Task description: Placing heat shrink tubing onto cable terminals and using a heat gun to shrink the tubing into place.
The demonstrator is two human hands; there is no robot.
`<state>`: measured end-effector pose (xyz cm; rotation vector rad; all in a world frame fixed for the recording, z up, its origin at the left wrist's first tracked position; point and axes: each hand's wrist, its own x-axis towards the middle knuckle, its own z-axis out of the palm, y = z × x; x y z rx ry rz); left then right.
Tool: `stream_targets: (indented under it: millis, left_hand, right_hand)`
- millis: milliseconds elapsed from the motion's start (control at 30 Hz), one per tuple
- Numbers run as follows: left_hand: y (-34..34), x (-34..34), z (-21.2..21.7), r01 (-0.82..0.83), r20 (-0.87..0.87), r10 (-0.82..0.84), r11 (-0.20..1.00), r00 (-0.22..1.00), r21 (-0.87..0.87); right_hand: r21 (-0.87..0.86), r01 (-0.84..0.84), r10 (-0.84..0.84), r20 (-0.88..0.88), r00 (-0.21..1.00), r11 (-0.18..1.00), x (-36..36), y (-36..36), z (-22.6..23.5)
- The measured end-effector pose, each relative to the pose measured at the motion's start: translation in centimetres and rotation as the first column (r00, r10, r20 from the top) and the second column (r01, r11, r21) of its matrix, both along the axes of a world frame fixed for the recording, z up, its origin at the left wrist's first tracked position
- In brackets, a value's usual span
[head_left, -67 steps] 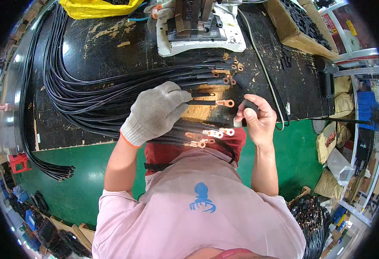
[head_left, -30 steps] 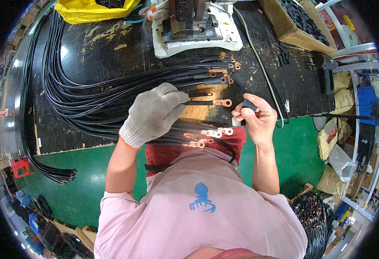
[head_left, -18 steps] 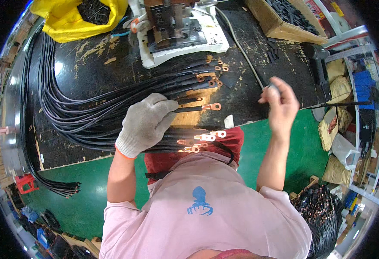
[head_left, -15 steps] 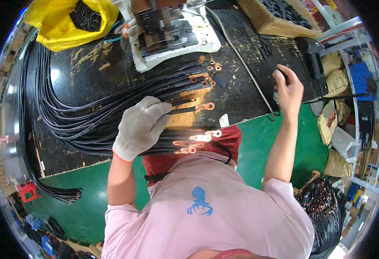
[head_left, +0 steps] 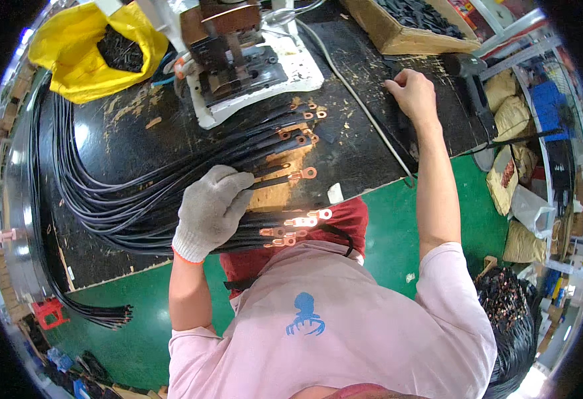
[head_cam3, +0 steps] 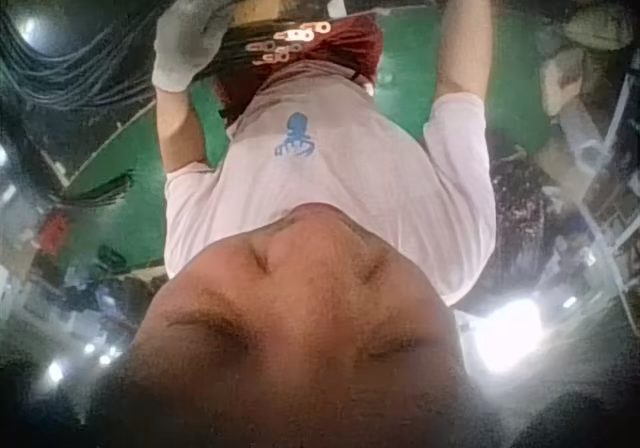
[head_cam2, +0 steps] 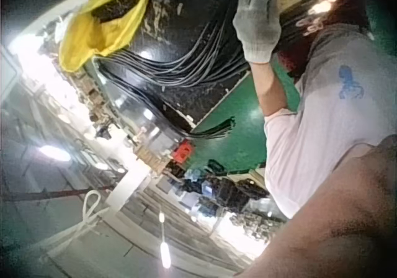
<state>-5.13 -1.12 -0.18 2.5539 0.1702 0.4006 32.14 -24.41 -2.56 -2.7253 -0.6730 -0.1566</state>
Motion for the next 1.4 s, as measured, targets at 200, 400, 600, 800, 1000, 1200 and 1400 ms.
stream_targets:
  millis: [200,400,600,800,1000,1200,1400]
  left_hand:
    - [0.0,0.2,0.0,0.018,0.016,-0.018,1.000,1.000,-0.011]
    - [0.0,0.0,0.1,0.022,0.018,-0.022,1.000,1.000,0.004]
    - [0.0,0.0,0.0,0.021,-0.004,-0.021,1.000,1.000,-0.003]
    - [0.0,0.2,-0.1,0.018,0.039,-0.017,1.000,0.999,-0.015]
    - [0.1,-0.1,-0.2,0.008,0.037,-0.007,0.999,0.999,-0.034]
    - [0.2,-0.1,-0.2,0.023,0.036,-0.022,0.999,0.999,-0.022]
    - [0.2,0.1,0.0,0.042,0.012,-0.041,0.999,0.999,-0.033]
  right_hand:
    - [0.141,-0.094,0.088,0.052,0.995,0.985,-1.0,-1.4,-0.7]
    - [0.370,-0.122,0.084,0.119,0.989,0.921,-7.3,-4.0,-0.1]
    - [0.697,-0.030,0.345,-0.316,0.884,0.716,-18.2,-2.4,1.3]
    - [0.749,-0.187,0.616,-0.346,0.708,0.635,-20.4,-0.6,-0.4]
    - [0.843,-0.116,0.713,-0.361,0.602,0.525,-20.6,-0.3,-1.0]
    - [0.726,-0.349,0.745,-0.329,0.580,0.593,-20.4,1.2,-0.4]
    - [0.695,-0.540,0.847,-0.193,0.496,0.475,-20.6,4.1,-0.5]
